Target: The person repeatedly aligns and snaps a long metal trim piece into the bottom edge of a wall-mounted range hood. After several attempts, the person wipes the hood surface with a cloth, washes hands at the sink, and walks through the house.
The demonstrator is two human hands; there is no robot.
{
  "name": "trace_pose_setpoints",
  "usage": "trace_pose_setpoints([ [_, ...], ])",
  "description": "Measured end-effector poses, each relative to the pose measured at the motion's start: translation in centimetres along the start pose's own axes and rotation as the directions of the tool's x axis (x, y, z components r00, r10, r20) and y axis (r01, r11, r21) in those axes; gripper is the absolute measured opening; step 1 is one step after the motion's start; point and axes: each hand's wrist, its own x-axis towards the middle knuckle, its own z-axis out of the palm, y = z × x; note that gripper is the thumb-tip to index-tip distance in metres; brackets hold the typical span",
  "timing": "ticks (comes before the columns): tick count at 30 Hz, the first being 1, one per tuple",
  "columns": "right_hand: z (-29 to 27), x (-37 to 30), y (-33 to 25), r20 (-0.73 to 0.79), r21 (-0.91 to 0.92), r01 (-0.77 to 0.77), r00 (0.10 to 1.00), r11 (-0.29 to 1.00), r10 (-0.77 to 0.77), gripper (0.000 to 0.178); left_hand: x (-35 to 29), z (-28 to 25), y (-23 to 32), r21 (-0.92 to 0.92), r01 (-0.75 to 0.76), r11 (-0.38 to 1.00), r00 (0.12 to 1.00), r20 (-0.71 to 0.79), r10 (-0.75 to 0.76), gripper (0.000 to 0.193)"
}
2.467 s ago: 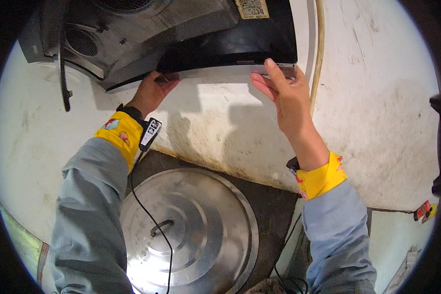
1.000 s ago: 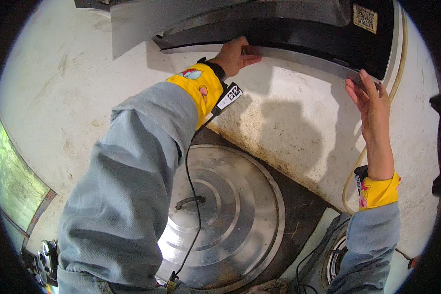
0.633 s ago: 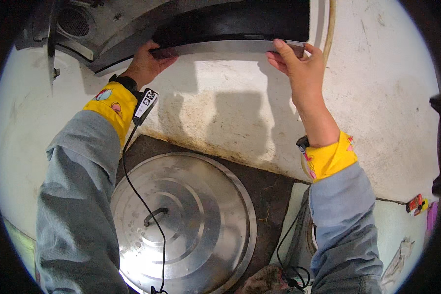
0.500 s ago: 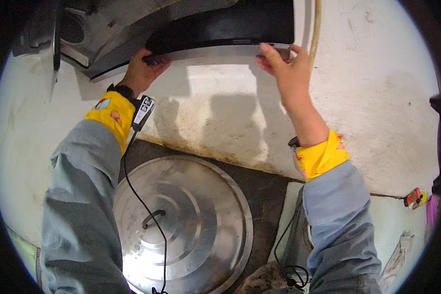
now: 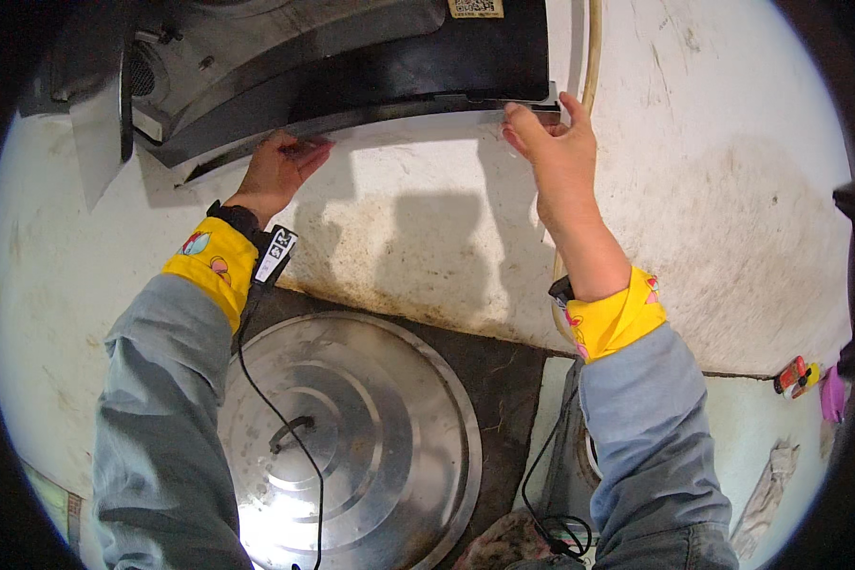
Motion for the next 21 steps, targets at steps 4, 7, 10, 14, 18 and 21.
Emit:
trace_pose_setpoints([
  [4,-0.8,0.0,-1.0,0.096,0.139,0.009,0.995,0.99,-0.022,0.07,1.4,0.0,1.0,0.014,-0.161,0.987,0.984,0.085,0.16,0.027],
  [7,-0.1,0.2,-0.9,0.166,0.088,0.023,0.985,0.996,-0.038,0.049,1.7,-0.4,1.6,-0.036,-0.117,0.993,0.99,-0.079,0.114,0.027],
  [10,0.9,0.4,0.1,0.162,0.042,0.054,0.985,0.998,-0.06,0.034,1.9,-0.9,2.1,-0.03,-0.1,0.995,0.994,-0.048,0.098,0.029],
  [14,1.1,0.8,0.7,0.056,-0.03,0.255,0.966,0.966,-0.254,0.033,2.4,-1.3,2.1,0.015,-0.141,0.99,0.989,-0.043,0.141,0.014],
  [18,-0.3,0.5,-0.4,0.18,-0.162,0.119,0.98,0.98,-0.089,0.03,2.4,-0.4,1.6,0.439,-0.327,0.837,0.942,0.081,0.326,0.019],
  [21,-0.5,0.2,-0.5,0.129,-0.184,0.195,0.976,0.963,-0.173,0.029,2.4,0.6,0.9,0.066,-0.224,0.972,0.964,-0.132,0.231,0.019],
])
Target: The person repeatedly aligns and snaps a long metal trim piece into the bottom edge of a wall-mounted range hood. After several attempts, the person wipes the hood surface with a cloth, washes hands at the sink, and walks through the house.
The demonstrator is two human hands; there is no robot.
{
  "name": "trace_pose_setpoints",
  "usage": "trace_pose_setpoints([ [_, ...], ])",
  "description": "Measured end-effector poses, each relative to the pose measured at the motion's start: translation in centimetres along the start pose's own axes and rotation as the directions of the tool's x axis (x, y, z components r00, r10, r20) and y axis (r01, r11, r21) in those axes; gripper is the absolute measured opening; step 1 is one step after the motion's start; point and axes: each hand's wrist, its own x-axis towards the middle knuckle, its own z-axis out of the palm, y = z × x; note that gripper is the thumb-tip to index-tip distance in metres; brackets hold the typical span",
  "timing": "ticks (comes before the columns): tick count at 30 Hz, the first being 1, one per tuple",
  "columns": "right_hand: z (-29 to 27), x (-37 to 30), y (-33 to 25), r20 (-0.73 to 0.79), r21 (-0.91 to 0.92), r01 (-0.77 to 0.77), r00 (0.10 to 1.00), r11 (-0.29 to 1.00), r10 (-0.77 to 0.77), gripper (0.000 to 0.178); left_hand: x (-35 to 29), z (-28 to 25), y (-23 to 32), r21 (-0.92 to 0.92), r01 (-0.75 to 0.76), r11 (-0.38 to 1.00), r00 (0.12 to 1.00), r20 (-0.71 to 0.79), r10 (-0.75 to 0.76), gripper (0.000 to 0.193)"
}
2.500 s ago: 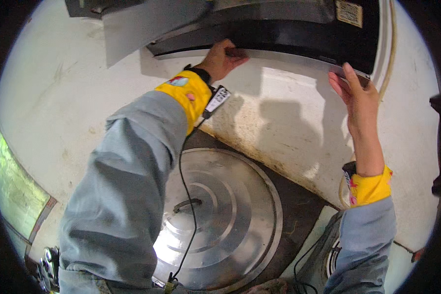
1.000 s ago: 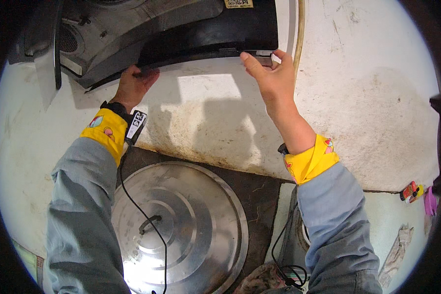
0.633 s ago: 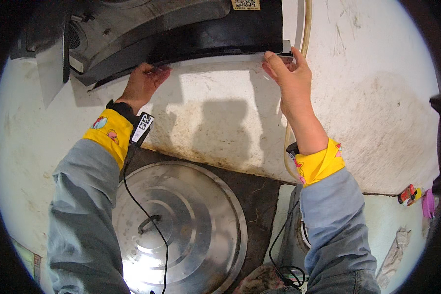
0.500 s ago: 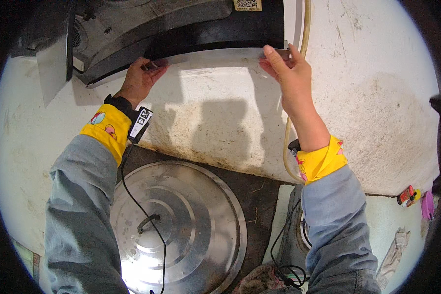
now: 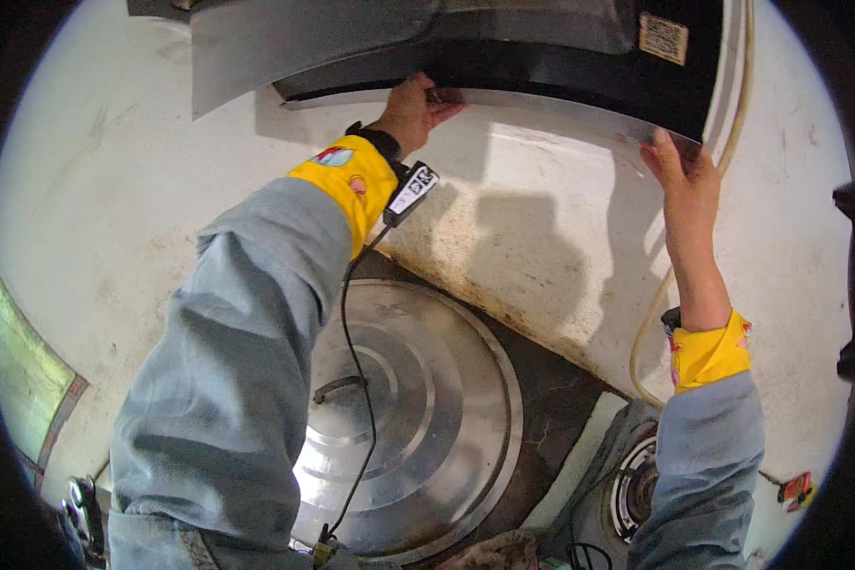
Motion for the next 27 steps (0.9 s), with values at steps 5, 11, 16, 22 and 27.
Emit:
trace_pose_setpoints([
  [5,0.2,0.1,0.7,-0.014,-0.001,0.064,0.998,0.998,-0.064,0.035,-0.1,1.1,0.1,0.085,0.029,0.996,0.996,-0.082,-0.022,0.022],
  [11,-1.0,0.5,1.8,0.056,-0.157,0.069,0.997,0.985,-0.061,0.045,0.0,1.4,0.3,0.101,0.038,0.994,0.991,-0.133,-0.024,0.025],
  [16,-0.9,0.2,1.3,-0.012,-0.354,0.026,0.999,0.935,-0.032,0.039,-0.2,1.1,0.2,0.128,0.06,0.99,0.99,-0.136,-0.042,0.023],
  [22,-2.2,0.2,0.1,0.07,-0.482,0.095,0.995,0.871,-0.07,0.071,-0.1,0.6,0.4,0.21,0.014,0.978,0.996,-0.086,0.004,0.023],
  [27,-2.8,0.9,1.0,0.026,-0.643,0.159,0.982,0.75,-0.186,0.06,0.5,0.8,0.4,0.254,0.018,0.967,0.998,0.052,-0.033,0.02],
])
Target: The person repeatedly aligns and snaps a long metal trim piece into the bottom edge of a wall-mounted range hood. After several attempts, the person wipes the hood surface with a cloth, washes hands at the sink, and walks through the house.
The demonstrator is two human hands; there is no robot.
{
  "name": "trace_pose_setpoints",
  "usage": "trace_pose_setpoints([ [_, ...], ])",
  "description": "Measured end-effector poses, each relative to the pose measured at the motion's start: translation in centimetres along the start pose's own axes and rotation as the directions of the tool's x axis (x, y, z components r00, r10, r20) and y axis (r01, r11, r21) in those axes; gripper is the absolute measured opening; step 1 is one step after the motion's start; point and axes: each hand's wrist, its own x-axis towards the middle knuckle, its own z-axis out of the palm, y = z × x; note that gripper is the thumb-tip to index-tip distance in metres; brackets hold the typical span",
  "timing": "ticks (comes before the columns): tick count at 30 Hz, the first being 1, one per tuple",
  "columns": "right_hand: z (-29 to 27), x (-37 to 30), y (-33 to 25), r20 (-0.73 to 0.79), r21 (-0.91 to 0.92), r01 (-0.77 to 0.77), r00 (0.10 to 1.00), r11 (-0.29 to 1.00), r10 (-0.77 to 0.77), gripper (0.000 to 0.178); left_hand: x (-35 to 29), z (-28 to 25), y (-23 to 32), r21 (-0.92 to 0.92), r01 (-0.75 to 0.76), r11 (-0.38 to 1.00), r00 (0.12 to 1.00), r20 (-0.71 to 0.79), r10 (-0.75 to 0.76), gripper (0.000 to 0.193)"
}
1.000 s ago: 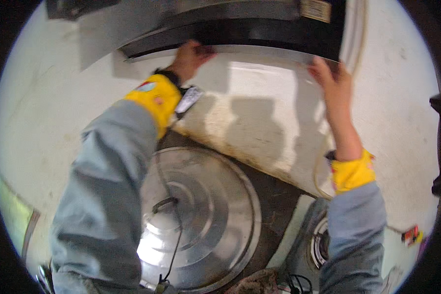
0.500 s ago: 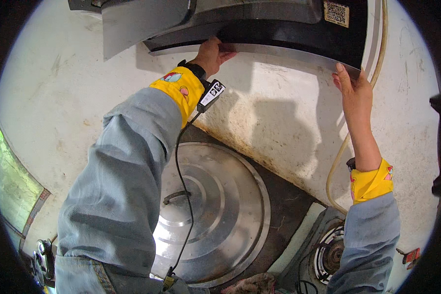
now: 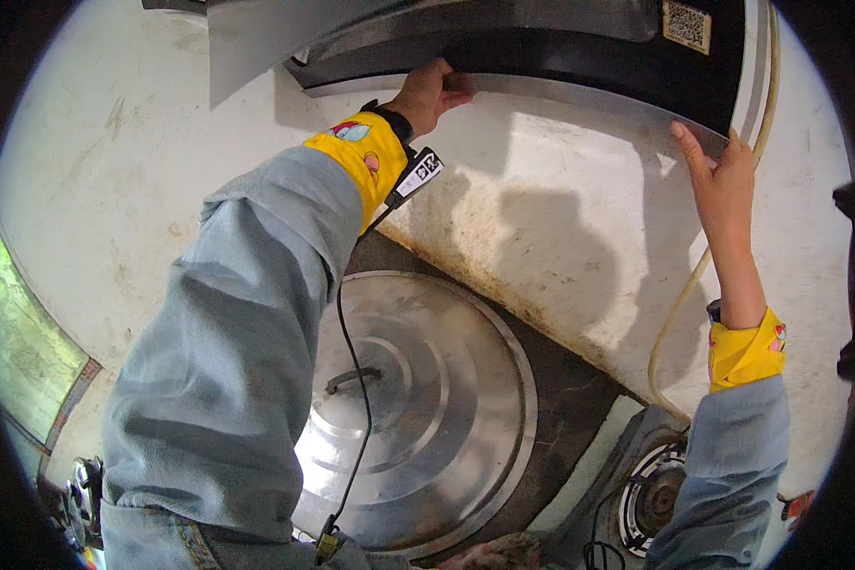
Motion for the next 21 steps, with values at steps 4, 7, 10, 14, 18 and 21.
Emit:
trace_pose_setpoints([
  [4,0.5,0.4,-0.2,-0.003,-0.006,0.088,0.996,0.996,-0.088,0.06,0.5,-0.1,-0.4,-0.149,-0.046,0.988,0.995,-0.092,0.032,0.025],
  [7,0.4,0.2,-0.6,0.005,0.002,0.087,0.996,0.996,-0.087,0.058,0.7,-0.6,-0.8,-0.207,-0.075,0.975,0.993,-0.108,0.053,0.024],
  [10,0.7,0.5,-1.0,-0.051,-0.025,0.157,0.986,0.987,-0.158,0.058,0.6,-1.9,-0.7,0.524,-0.261,0.81,0.955,0.018,0.296,0.021],
  [14,2.0,0.3,-0.9,-0.232,-0.228,0.195,0.941,0.954,-0.248,0.067,0.9,-3.1,-0.7,0.198,-0.241,0.95,0.97,0.092,0.226,0.017],
  [18,2.4,0.3,-0.7,-0.241,0.033,0.168,0.958,0.985,-0.155,0.068,1.2,-2.9,-0.5,-0.349,-0.033,0.937,0.998,-0.062,0.012,0.012],
  [21,2.0,0.8,-0.6,-0.23,0.055,0.197,0.956,0.979,-0.179,0.066,1.4,-2.4,-0.8,-0.425,-0.024,0.905,0.994,-0.106,-0.023,0.015],
])
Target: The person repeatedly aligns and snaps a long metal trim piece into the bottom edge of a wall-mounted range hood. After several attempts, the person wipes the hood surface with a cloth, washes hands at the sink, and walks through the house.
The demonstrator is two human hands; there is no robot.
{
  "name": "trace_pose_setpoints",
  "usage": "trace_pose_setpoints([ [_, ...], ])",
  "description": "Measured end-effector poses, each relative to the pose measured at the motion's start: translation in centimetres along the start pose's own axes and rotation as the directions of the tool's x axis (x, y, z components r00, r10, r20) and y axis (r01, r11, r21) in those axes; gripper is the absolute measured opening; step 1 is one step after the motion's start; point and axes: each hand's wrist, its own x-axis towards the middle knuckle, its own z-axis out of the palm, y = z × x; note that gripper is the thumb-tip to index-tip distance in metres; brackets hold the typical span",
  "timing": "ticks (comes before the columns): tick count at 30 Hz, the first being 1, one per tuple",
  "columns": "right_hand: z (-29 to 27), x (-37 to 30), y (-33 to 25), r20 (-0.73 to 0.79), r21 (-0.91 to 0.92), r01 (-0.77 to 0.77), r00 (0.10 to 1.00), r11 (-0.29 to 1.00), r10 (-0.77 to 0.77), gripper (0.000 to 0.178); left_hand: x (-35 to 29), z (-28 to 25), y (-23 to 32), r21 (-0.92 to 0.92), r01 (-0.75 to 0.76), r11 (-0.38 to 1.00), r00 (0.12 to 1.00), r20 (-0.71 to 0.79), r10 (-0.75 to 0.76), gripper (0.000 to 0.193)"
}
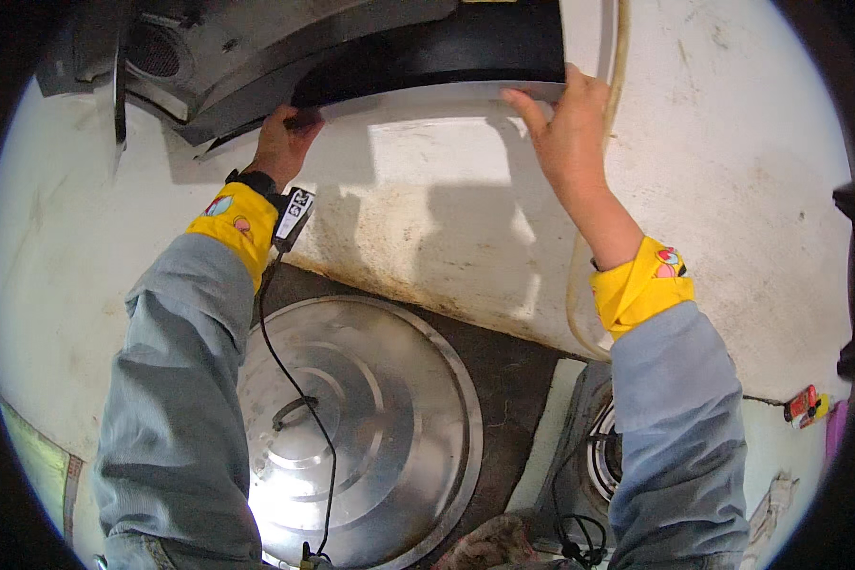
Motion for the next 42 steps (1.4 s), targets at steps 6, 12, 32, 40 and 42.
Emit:
trace_pose_setpoints([
  [6,-0.9,0.9,0.7,0.155,0.065,-0.002,0.988,0.998,-0.008,0.066,-1.8,-0.1,-1.9,0.082,0.095,0.992,0.987,-0.137,-0.083,0.017],
  [12,-0.6,0.8,1.6,0.189,0.218,-0.127,0.978,0.968,0.086,0.068,-2.3,0.2,-3.7,0.13,0.225,0.966,0.974,-0.056,-0.219,0.027],
  [32,-1.9,-19.3,-2.4,0.785,0.07,-0.93,-0.172,-0.36,0.596,0.036,-11.7,-12.2,-14.8,0.08,0.611,0.788,0.74,-0.41,-0.533,0.017],
  [40,2.9,-24.2,1.7,0.717,-0.033,-0.911,-0.308,-0.411,0.625,0.025,-12.1,-15.4,-17.8,0.906,-0.263,-0.333,0.92,0.131,-0.37,0.025],
  [42,3.8,-26.0,2.3,0.676,-0.047,-0.899,-0.35,-0.435,0.649,0.023,-11.9,-15.2,-17.4,0.934,-0.278,-0.226,0.929,0.202,-0.31,0.031],
])
